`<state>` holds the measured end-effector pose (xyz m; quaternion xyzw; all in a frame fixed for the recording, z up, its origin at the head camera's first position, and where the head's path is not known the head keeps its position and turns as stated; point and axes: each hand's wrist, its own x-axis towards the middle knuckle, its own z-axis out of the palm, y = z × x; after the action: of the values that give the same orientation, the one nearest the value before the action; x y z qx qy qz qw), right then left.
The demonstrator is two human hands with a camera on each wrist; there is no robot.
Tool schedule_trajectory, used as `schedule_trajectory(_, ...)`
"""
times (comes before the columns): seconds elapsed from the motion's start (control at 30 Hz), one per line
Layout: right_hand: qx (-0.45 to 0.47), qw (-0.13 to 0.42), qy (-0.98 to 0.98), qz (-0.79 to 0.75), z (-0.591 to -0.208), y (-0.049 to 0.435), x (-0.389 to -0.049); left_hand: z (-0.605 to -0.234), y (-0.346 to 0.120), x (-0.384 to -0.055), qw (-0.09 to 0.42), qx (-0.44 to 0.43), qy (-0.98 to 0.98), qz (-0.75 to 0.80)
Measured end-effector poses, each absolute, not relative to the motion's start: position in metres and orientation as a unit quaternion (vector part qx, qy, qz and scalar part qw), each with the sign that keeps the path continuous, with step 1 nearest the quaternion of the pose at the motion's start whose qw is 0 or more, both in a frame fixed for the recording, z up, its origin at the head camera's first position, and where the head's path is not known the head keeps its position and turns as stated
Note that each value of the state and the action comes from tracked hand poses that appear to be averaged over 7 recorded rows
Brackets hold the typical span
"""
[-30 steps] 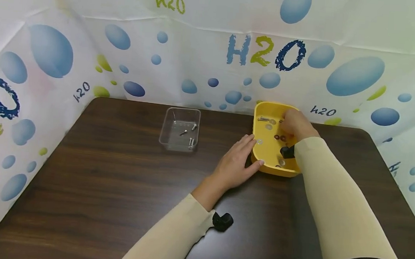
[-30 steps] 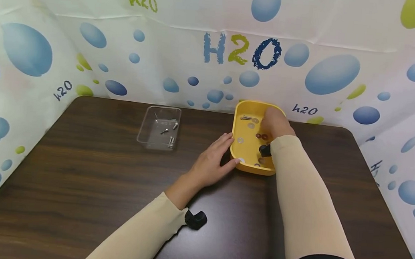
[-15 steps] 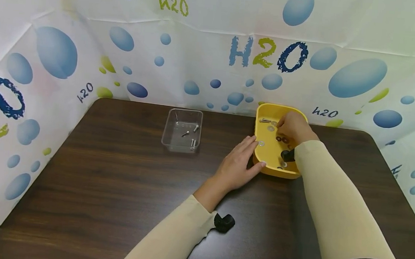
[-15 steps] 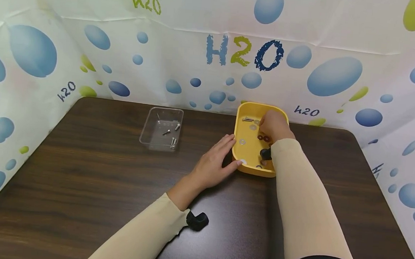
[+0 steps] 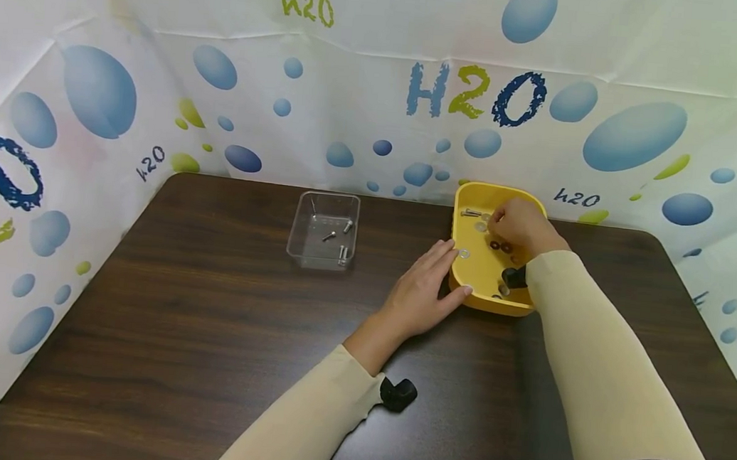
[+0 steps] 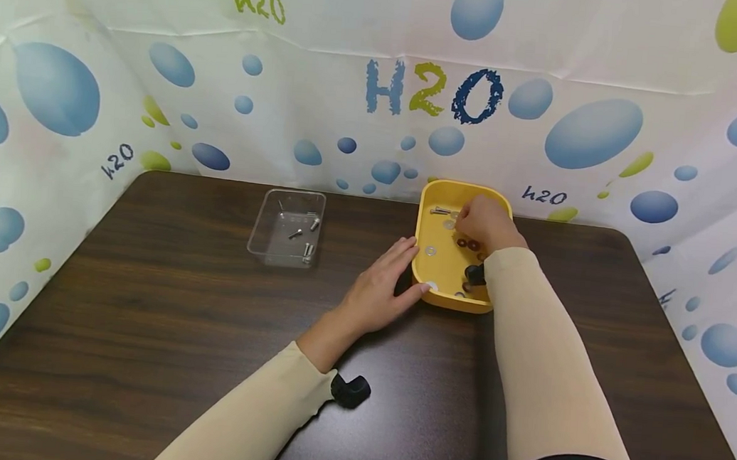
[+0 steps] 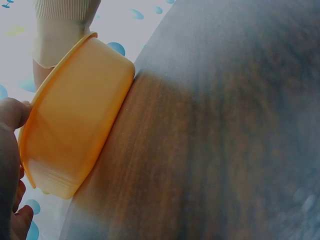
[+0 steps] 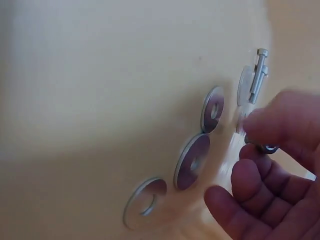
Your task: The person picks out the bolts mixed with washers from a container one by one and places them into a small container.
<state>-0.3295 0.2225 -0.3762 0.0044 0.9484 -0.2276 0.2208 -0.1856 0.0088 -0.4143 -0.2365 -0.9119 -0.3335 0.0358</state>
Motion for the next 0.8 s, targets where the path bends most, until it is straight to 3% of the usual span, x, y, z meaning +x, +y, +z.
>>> schedule_trajectory(0.27, 0.033, 0.217, 0.945, -0.243, -0.371, 0.221, -0.330, -0.414, 0.009, -0.186, 0.036, -0.237, -0.913, -0.330)
schedule_trajectory(0.6, -0.009, 0.160, 0.968, -0.192, -0.369, 0.223, -0.335, -0.412, 0.010, -0.190, 0.035, -0.236, -0.911, -0.336)
schedule_trajectory(0.8, -0.004, 0.169, 0.968, -0.186, -0.365, 0.224, -0.333, -0.411, 0.010, -0.192, 0.034, -0.236, -0.909, -0.343)
